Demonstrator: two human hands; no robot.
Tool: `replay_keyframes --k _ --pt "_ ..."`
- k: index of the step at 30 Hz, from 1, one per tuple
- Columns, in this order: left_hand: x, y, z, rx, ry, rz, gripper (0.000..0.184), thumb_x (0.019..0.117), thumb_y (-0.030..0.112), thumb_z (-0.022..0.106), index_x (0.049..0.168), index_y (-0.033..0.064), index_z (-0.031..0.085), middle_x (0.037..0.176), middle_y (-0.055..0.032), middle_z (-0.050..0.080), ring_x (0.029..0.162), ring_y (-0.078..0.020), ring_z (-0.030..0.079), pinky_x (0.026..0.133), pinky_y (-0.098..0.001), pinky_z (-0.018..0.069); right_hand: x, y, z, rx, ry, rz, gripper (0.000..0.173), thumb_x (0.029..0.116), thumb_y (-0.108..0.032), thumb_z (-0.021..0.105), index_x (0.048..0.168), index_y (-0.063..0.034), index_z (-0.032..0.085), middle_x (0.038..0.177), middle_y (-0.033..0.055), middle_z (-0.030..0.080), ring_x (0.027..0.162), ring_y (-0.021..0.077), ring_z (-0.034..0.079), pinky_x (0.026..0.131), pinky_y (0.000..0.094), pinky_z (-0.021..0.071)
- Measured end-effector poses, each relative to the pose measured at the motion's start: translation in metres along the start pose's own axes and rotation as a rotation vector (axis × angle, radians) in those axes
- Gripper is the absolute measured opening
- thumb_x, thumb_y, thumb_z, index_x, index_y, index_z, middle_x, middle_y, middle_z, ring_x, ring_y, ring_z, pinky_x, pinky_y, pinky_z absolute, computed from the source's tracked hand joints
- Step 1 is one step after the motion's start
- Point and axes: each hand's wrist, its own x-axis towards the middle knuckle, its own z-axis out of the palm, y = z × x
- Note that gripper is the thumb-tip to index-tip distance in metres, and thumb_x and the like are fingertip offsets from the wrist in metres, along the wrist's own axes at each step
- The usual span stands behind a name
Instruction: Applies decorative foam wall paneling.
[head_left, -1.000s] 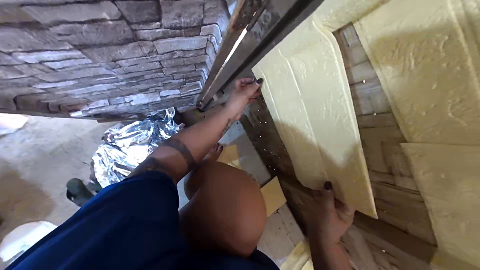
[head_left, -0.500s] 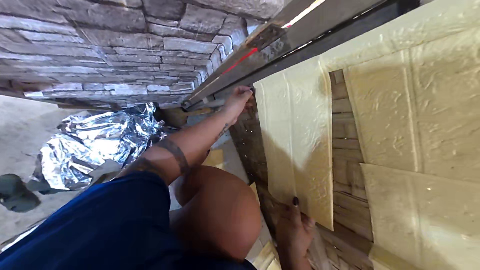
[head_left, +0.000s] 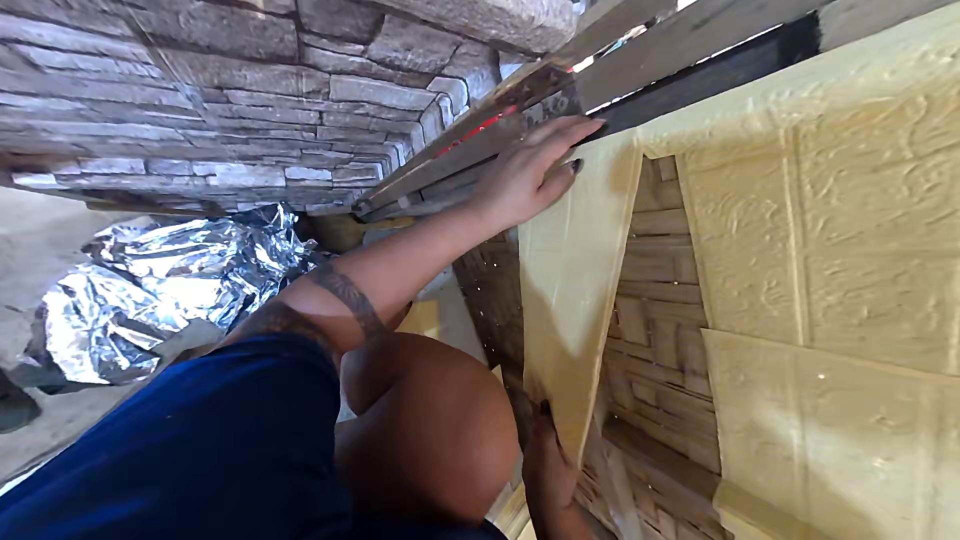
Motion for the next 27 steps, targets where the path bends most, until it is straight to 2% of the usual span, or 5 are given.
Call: replay_keyframes --k 4,8,14,22,27 --pt "0.007 0.033 -0.022 0.185 -0.085 0.188 0.043 0.0971 0.007 0.054 0.134 0.0233 0.068 0.136 -0.0145 0.062 0.129 -0.0319 0.056 0.104 -0.0515 0.0483 -0.002 0.007 0.001 -0.142 -0.14 -0.157 0.018 0.0971 -0.012 0.065 0.105 -0.0223 0.078 0.109 -0.0126 0.074 0.106 -0.0003 0.067 0.096 0.0229 0.0548" --pt "0.01 0.048 -0.03 0.347 -0.177 0.284 0.043 0.0986 0.009 0.056 0.131 0.0339 0.07 0.138 -0.0106 0.062 0.128 -0.0339 0.056 0.107 -0.0537 0.0436 -0.002 0.007 0.002 -0.121 -0.269 -0.18 0.018 0.1 -0.02 0.064 0.104 -0.0304 0.078 0.111 -0.0149 0.074 0.107 -0.0013 0.066 0.096 0.021 0.0541" --pt "0.029 0.049 -0.037 0.486 -0.218 0.395 0.038 0.1033 0.012 0.053 0.129 0.0337 0.071 0.138 -0.0084 0.063 0.128 -0.0345 0.057 0.108 -0.0518 0.0433 0.001 0.013 0.001 -0.14 -0.384 -0.271 0.019 0.102 -0.022 0.061 0.108 -0.0277 0.078 0.119 -0.0131 0.072 0.113 0.0009 0.065 0.099 0.0227 0.0534" --pt "0.051 0.047 -0.054 0.515 -0.224 0.569 0.024 0.102 0.008 0.056 0.103 0.0157 0.078 0.118 -0.0074 0.071 0.118 -0.0306 0.063 0.1 -0.0452 0.0493 0.005 0.006 0.005 -0.144 -0.393 -0.309 0.025 0.103 -0.016 0.058 0.115 -0.0278 0.076 0.129 -0.0141 0.069 0.12 0.0009 0.062 0.104 0.0232 0.0508" --pt "0.052 0.048 -0.06 0.51 -0.277 0.632 0.024 0.1027 0.006 0.053 0.102 0.0115 0.075 0.121 -0.008 0.071 0.126 -0.0303 0.061 0.105 -0.0457 0.0475 0.012 0.002 -0.004 -0.122 -0.392 -0.287 0.026 0.1046 -0.02 0.056 0.115 -0.0335 0.076 0.133 -0.0155 0.067 0.122 0.001 0.061 0.103 0.0224 0.051"
